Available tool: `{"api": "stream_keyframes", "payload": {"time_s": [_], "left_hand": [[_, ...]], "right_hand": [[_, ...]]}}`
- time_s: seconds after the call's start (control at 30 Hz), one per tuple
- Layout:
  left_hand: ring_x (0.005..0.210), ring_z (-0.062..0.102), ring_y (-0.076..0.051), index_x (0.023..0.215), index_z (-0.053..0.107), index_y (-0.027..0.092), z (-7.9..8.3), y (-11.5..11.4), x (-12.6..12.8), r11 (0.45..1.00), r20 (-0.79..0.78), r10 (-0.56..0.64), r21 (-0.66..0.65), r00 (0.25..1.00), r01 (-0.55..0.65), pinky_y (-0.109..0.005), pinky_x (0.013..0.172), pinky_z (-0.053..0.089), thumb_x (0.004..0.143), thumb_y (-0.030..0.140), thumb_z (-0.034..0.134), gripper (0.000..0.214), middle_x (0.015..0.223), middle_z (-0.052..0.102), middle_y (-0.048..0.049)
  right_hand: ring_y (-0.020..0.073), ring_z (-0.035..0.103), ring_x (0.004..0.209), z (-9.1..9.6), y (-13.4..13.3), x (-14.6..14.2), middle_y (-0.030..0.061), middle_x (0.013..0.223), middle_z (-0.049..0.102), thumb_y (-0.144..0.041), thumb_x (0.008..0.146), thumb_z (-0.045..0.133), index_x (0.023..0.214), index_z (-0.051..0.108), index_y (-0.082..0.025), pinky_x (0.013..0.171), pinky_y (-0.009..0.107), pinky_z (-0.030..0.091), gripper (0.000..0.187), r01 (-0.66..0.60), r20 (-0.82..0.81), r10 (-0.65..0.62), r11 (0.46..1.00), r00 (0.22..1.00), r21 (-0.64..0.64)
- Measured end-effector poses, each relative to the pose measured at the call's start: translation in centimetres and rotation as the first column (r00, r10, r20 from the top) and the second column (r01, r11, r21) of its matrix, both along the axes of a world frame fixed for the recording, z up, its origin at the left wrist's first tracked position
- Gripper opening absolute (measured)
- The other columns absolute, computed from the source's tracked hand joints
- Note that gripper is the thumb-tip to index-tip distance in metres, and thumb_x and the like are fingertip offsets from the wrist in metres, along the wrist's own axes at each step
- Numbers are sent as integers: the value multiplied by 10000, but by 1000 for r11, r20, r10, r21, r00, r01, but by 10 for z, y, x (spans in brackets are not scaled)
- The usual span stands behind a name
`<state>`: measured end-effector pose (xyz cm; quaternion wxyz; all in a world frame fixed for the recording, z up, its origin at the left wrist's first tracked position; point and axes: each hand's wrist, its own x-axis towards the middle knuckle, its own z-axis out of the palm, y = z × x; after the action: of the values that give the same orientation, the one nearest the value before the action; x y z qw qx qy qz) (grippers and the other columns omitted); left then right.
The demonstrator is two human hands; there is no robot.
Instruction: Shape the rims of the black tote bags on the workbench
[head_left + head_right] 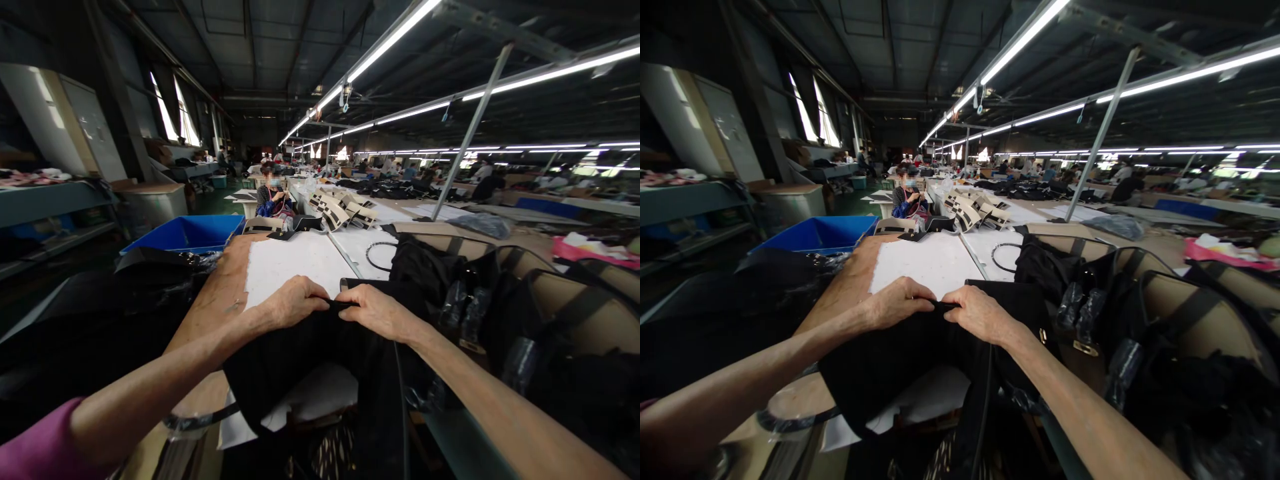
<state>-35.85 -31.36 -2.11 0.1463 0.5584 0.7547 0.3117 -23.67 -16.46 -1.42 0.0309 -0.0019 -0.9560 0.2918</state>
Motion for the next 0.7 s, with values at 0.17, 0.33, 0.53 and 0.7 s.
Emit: {"api": "stream_keyframes", "payload": {"time_s": [0.17, 0.33, 0.53, 0.7], "left_hand": [[604, 465, -108, 789, 673, 147, 4, 6, 2, 999, -26, 35, -10, 999, -35, -191, 572, 343, 707, 233, 486, 221, 614, 592, 23], [594, 461, -104, 766, 670, 125, 1, 6, 0, 1000, 37, 11, -14, 999, -11, -187, 562, 345, 690, 227, 497, 215, 607, 578, 21], [588, 453, -95, 756, 657, 116, 1, 8, 4, 1000, 49, -8, -23, 999, 10, -178, 552, 338, 691, 220, 492, 206, 613, 569, 26], [538, 417, -90, 637, 628, 137, 13, 12, 13, 997, -178, 27, -72, 984, -40, -180, 518, 307, 724, 260, 494, 201, 515, 508, 31]], "right_hand": [[166, 519, 751, 1, -4, 4, -19, 782, 614, -364, 666, 614, 918, 626, -218, 629, 234, 342, 292, 36, -12, -36, 999, 999, 4], [143, 528, 746, 4, -6, 10, -23, 794, 623, -330, 805, 462, 942, 629, -239, 659, 238, 334, 234, 46, -63, -46, 999, 997, 4], [118, 500, 634, 4, -5, 6, -21, 626, 576, -282, 827, 432, 705, 635, -195, 594, 219, 300, 252, 73, -126, -49, 979, 991, 191], [130, 533, 686, 1, -3, 3, -13, 677, 611, -274, 827, 432, 729, 629, -212, 603, 219, 307, 229, 87, -144, -57, 973, 988, 212]]}}
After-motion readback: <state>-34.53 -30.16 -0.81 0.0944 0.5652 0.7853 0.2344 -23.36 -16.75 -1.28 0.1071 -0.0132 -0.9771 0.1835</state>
